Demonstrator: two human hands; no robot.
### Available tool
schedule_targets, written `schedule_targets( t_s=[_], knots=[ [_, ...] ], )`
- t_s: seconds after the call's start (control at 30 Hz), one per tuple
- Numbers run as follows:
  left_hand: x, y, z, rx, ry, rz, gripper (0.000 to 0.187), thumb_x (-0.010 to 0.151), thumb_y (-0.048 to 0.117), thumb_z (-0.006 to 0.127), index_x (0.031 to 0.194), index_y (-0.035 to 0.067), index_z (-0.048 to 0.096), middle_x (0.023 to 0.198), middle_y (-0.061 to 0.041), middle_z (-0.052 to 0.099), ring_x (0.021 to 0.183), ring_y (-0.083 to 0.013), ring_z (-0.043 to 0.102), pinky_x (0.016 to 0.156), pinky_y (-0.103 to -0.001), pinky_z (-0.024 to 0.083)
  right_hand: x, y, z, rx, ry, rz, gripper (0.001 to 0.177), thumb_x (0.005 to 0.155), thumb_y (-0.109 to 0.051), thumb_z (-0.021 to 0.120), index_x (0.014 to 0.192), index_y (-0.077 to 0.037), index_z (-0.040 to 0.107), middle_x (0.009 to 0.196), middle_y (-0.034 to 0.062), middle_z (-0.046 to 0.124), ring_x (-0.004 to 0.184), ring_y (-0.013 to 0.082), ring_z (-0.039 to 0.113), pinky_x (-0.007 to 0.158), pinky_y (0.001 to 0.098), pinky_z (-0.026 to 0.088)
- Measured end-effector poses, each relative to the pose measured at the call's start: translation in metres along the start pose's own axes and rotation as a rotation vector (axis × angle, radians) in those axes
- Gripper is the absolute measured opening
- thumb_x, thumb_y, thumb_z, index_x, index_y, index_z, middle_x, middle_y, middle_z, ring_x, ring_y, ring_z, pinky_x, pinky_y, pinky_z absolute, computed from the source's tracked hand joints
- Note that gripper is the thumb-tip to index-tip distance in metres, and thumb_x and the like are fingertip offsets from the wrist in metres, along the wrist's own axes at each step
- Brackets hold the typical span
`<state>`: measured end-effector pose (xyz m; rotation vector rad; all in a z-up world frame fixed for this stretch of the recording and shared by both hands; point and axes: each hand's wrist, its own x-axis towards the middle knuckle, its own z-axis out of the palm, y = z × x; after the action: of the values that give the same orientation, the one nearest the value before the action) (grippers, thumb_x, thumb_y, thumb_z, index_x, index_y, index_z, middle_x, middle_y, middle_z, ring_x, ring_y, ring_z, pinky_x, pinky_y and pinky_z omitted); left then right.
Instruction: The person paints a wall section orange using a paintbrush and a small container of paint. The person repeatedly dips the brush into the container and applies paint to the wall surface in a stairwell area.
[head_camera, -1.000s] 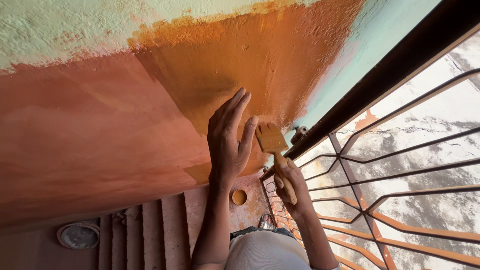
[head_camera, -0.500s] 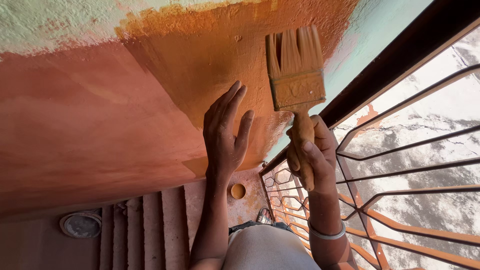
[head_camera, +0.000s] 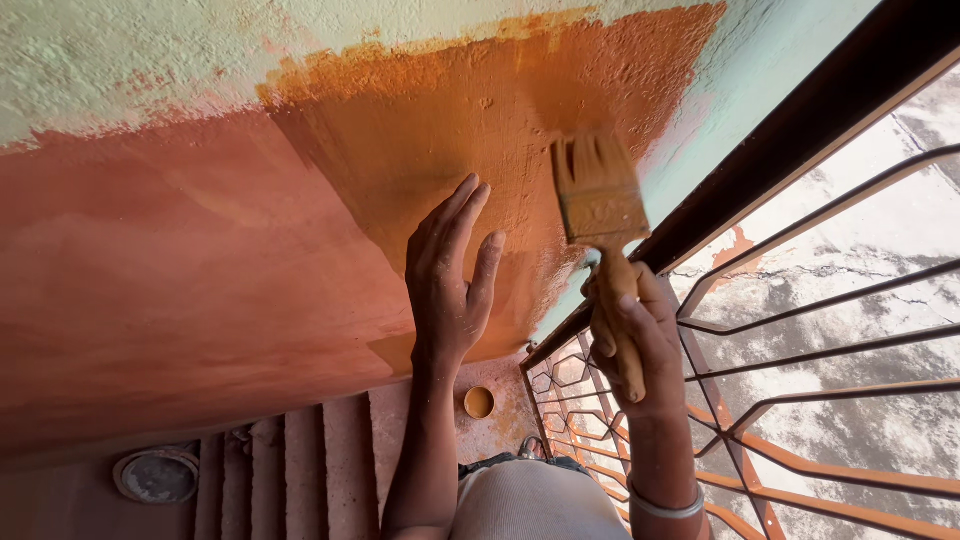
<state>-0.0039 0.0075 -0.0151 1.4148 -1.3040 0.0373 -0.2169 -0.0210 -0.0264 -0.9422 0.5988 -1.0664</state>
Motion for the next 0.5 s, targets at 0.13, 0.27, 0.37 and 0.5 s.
schedule_targets(
  t_s=[0.13, 0.27, 0.37, 0.5],
  knots=[
    [0.002, 0.001, -0.007, 0.001, 0.015, 0.019, 0.041, 0.107, 0.022, 0.063, 0.146, 0.008, 0.059, 0.153, -0.011, 0.059, 0.142, -0.0289, 0.056, 0.12, -0.043, 0.042, 0.034, -0.03, 0.014, 0.064, -0.198, -0.262, 0.03, 0.106, -0.025, 0.061, 0.12, 0.0, 0.052, 0.071, 0.0036, 0.05, 0.049, 0.0052, 0.041, 0.04, 0.0175, 0.034],
    [0.002, -0.001, -0.014, 0.025, 0.022, 0.013, 0.041, 0.107, 0.021, 0.063, 0.145, 0.007, 0.059, 0.152, -0.01, 0.059, 0.141, -0.0285, 0.057, 0.119, -0.043, 0.042, 0.039, -0.009, 0.009, 0.073, -0.123, -0.077, 0.03, 0.103, -0.024, 0.059, 0.119, 0.0, 0.051, 0.074, 0.002, 0.051, 0.048, 0.003, 0.041, 0.038, 0.0157, 0.034],
    [0.004, -0.006, -0.021, 0.022, 0.038, 0.015, 0.041, 0.107, 0.021, 0.063, 0.145, 0.008, 0.059, 0.152, -0.01, 0.059, 0.141, -0.0279, 0.057, 0.119, -0.043, 0.043, 0.005, 0.026, -0.003, 0.039, 0.039, 0.127, 0.026, 0.098, -0.022, 0.057, 0.116, -0.005, 0.051, 0.076, 0.002, 0.052, 0.05, 0.0024, 0.042, 0.033, 0.0142, 0.033],
    [0.002, -0.012, -0.027, 0.024, 0.052, 0.005, 0.041, 0.107, 0.021, 0.064, 0.145, 0.008, 0.059, 0.152, -0.01, 0.06, 0.141, -0.0279, 0.058, 0.119, -0.042, 0.044, -0.01, 0.062, -0.007, -0.001, 0.187, 0.382, 0.022, 0.1, -0.027, 0.056, 0.108, -0.007, 0.051, 0.069, 0.0018, 0.052, 0.041, 0.0024, 0.038, 0.031, 0.0152, 0.033]
  ],
)
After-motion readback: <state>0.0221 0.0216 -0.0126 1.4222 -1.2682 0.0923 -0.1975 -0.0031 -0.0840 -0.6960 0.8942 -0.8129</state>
